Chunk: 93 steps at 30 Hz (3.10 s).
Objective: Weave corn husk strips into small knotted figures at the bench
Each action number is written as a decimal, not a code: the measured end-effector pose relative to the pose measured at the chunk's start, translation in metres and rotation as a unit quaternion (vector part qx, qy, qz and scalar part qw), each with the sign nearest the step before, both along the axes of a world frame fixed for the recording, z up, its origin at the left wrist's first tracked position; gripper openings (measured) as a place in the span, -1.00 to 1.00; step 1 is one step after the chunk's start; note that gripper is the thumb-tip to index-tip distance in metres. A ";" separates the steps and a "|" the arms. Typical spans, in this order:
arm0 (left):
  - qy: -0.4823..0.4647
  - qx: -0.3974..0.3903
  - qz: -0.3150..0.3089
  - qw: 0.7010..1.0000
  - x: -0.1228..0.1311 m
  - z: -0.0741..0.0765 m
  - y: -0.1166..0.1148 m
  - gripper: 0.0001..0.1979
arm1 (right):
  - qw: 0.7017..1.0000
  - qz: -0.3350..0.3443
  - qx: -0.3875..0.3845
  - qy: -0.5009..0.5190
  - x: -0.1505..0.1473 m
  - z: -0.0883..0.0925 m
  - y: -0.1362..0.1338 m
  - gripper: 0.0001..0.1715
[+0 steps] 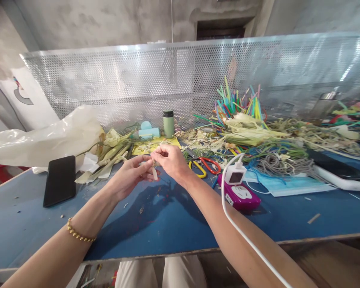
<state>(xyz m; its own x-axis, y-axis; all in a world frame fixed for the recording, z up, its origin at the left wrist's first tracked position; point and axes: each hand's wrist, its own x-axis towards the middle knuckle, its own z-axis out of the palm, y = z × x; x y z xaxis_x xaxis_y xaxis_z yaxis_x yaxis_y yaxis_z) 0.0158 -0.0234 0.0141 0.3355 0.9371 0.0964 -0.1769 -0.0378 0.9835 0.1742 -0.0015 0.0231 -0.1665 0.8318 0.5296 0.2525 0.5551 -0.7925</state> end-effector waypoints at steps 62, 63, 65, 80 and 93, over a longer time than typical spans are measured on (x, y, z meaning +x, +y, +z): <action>0.046 0.126 0.091 0.987 0.005 -0.006 0.004 -0.83 | 0.991 -0.087 0.079 -0.067 -0.010 -0.006 -0.005 -0.83; 0.050 0.129 0.088 0.986 0.005 -0.007 0.005 -0.83 | 0.990 -0.092 0.080 -0.068 -0.010 -0.006 -0.005 -0.83; 0.060 0.133 0.081 0.986 0.004 -0.010 0.007 -0.84 | 0.990 -0.097 0.078 -0.070 -0.011 -0.006 -0.005 -0.83; -0.021 0.060 0.063 0.996 -0.005 -0.003 0.011 -0.83 | 0.994 -0.070 0.034 -0.083 -0.002 -0.002 0.002 -0.61; 0.052 0.126 0.125 0.983 -0.003 -0.008 0.013 -0.81 | 0.989 -0.014 0.014 -0.148 -0.002 -0.003 -0.003 -0.82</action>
